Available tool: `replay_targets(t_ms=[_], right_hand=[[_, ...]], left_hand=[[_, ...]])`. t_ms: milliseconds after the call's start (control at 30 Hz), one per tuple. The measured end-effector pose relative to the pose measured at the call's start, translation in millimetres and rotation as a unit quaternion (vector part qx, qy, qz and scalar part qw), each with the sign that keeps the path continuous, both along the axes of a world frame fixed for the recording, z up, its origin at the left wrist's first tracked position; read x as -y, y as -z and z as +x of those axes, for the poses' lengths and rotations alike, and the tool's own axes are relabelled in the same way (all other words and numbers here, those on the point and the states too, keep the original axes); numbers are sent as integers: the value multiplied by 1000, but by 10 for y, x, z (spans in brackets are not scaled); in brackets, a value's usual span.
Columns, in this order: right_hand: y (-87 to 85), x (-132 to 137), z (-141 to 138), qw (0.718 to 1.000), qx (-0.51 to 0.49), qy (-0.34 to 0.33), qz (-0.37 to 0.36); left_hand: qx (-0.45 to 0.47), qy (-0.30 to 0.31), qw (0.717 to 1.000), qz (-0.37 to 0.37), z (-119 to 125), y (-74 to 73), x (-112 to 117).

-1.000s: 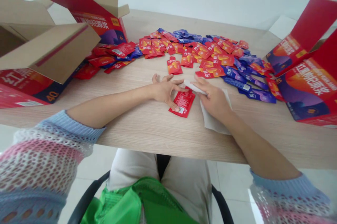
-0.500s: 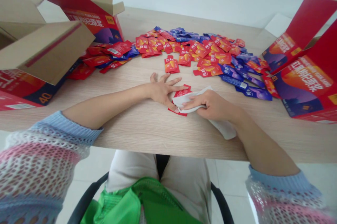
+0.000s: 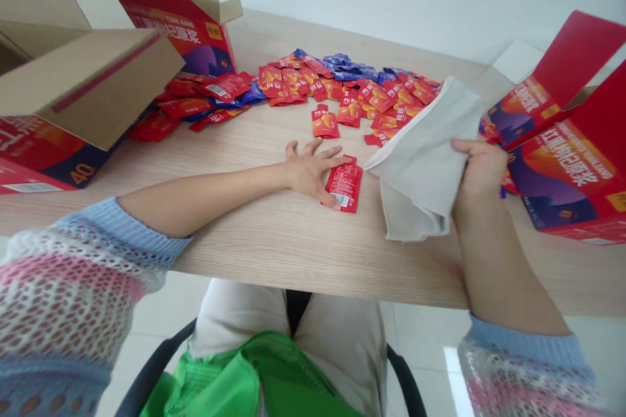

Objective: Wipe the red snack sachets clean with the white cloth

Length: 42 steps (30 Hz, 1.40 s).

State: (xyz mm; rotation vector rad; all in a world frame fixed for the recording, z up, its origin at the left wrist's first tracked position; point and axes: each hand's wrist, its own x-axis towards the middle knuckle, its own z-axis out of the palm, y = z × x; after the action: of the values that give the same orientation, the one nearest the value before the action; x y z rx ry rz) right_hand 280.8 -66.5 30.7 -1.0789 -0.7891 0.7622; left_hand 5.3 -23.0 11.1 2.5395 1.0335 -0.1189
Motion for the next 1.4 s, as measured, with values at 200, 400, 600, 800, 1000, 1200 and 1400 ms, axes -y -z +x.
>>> replay_targets(t_ms=[200, 400, 600, 800, 1000, 1200, 1400], right_hand=[[406, 113, -493, 887, 447, -79, -88], [358, 352, -754, 685, 695, -218, -17], [236, 339, -710, 687, 649, -320, 62], [88, 384, -568, 735, 517, -438, -13], [121, 361, -533, 901, 273, -337, -27], [87, 176, -349, 976, 174, -119, 49], [78, 195, -285, 913, 401, 34, 61]], left_hand=[[-2, -11, 1000, -2, 13, 7, -22], [-19, 15, 1000, 10, -8, 44, -75], [-34, 14, 999, 8, -1, 30, -78], [-36, 31, 999, 9, -18, -13, -42], [-17, 36, 999, -18, -60, -27, -78], [-21, 45, 998, -37, -72, -31, -152], [-16, 45, 998, -29, -69, -29, -132]])
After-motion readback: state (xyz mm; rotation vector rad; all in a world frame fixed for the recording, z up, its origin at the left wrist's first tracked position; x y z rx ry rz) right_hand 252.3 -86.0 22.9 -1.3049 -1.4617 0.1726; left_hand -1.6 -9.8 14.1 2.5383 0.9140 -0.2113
